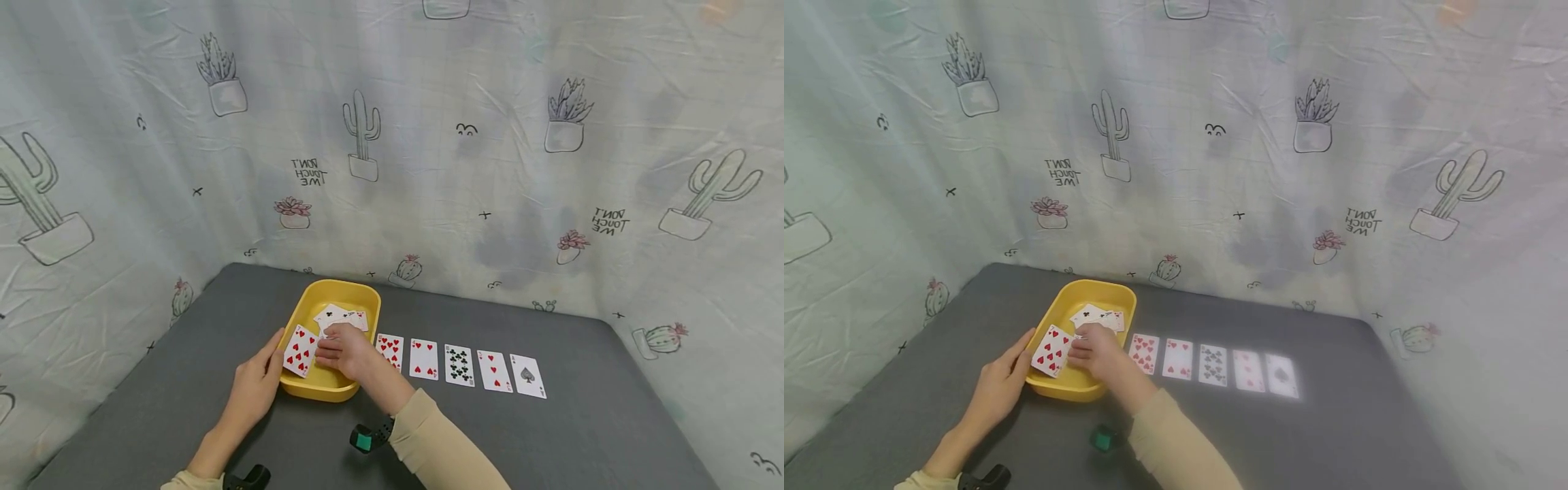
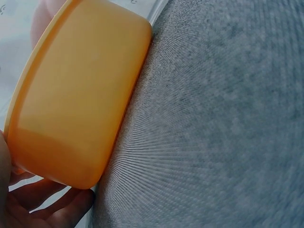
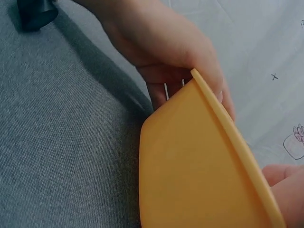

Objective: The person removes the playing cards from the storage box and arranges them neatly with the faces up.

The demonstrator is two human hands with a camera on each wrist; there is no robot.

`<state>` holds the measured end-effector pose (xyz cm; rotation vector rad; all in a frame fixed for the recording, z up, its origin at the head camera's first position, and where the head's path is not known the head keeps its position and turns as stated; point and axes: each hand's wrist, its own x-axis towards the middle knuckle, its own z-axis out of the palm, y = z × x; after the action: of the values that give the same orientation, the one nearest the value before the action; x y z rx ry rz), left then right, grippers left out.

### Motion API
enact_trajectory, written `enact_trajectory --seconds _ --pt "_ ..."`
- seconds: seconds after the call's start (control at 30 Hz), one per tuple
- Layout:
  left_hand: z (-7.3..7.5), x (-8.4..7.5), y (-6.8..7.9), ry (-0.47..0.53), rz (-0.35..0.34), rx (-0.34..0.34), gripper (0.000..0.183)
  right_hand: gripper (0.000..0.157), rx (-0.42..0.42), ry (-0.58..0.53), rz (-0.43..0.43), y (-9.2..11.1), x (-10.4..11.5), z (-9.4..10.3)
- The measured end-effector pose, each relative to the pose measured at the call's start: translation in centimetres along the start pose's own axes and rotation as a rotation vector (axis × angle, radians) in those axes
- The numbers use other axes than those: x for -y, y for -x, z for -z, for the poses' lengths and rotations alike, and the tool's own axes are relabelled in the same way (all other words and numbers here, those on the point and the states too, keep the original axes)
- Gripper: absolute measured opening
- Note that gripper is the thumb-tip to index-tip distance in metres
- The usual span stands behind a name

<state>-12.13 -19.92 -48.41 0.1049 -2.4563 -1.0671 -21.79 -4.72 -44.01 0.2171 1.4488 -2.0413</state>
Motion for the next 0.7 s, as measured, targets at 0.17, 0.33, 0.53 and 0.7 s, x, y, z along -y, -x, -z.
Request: enact_trajectory --seconds 0.17,0.33,0.53,0.7 --pt "0.1 -0.2 0.1 0.008 -0.004 0.005 0.044 0.035 -0.015 0.065 0.037 -0.3 -0.1 0.1" --pt "0.1 -0.3 0.1 0.012 -0.015 0.005 0.043 0.035 0.031 0.187 0.085 -0.8 -0.1 0.3" --pt "0.1 -0.2 0.1 0.011 -0.012 0.002 0.044 0.031 0.105 0.26 0.088 -1.4 -0.2 0.3" --pt "0.1 -0.1 0.1 -0.002 -0.012 -0.001 0.044 0.031 0.116 0.378 0.116 -1.5 -0.7 0.1"
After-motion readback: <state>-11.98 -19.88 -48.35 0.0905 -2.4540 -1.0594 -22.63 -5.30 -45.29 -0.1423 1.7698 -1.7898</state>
